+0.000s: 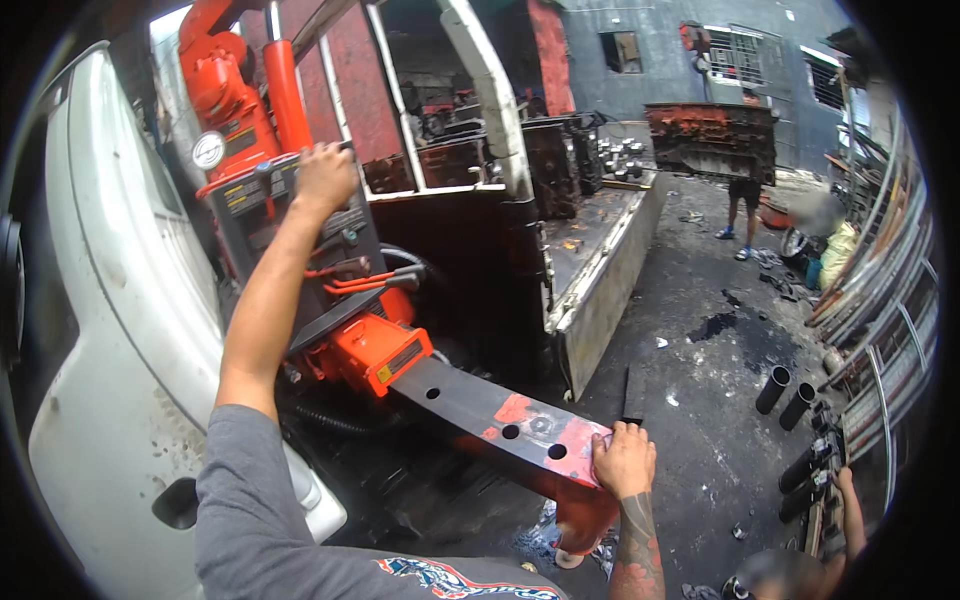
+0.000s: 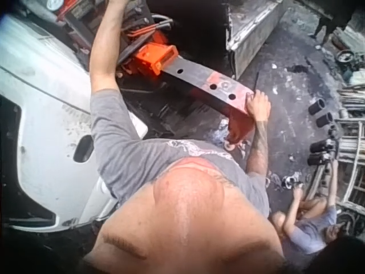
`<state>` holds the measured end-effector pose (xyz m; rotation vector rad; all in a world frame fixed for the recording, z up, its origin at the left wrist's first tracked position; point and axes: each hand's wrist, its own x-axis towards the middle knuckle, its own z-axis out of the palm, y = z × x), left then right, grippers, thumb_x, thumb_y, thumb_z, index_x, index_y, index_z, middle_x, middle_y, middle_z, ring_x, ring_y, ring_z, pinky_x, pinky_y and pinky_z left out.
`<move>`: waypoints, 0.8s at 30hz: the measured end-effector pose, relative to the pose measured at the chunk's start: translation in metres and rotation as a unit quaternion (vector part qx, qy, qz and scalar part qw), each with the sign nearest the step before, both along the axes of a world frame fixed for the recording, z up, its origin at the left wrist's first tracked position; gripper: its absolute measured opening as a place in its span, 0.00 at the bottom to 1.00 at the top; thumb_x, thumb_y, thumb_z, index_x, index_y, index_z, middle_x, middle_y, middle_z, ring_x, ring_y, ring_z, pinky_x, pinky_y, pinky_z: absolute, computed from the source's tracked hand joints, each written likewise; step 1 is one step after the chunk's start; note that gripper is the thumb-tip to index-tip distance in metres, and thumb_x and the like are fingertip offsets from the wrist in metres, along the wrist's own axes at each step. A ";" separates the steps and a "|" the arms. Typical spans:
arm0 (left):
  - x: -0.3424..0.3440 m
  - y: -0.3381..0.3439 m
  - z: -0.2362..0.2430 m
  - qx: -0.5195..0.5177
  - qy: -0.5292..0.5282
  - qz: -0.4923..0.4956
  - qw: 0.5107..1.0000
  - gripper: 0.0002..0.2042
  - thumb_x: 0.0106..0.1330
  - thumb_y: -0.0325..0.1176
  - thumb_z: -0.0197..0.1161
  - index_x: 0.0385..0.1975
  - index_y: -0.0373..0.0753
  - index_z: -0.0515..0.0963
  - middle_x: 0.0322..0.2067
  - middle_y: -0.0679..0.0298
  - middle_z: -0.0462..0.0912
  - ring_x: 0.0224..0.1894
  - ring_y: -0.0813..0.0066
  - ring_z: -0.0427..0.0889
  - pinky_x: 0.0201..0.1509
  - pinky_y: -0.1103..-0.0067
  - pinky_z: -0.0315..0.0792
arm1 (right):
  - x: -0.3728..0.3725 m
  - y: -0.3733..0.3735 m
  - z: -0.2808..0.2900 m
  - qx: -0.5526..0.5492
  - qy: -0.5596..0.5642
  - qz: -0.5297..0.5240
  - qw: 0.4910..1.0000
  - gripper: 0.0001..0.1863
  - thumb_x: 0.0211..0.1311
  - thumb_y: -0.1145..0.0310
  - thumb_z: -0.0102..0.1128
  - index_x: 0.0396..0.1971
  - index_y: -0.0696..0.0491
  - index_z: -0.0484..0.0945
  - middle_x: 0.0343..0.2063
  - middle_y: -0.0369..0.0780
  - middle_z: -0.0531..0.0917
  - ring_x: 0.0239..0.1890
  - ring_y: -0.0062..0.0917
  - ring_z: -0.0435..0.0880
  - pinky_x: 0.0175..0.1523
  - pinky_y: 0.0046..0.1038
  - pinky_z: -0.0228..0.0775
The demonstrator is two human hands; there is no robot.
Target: Operating the hydraulic control levers on a truck-mounted crane to move engine blocks.
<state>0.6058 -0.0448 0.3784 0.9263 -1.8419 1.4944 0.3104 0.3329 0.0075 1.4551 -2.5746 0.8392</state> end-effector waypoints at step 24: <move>0.097 0.038 0.012 0.211 0.079 0.043 0.973 0.13 0.61 0.40 0.63 0.34 0.36 0.86 0.41 0.55 0.84 0.49 0.57 0.82 0.55 0.65 0.77 | -0.005 0.000 -0.003 0.048 -0.032 0.007 0.998 0.28 0.66 0.46 0.51 0.50 0.56 0.79 0.50 0.51 0.82 0.58 0.44 0.78 0.62 0.46 0.68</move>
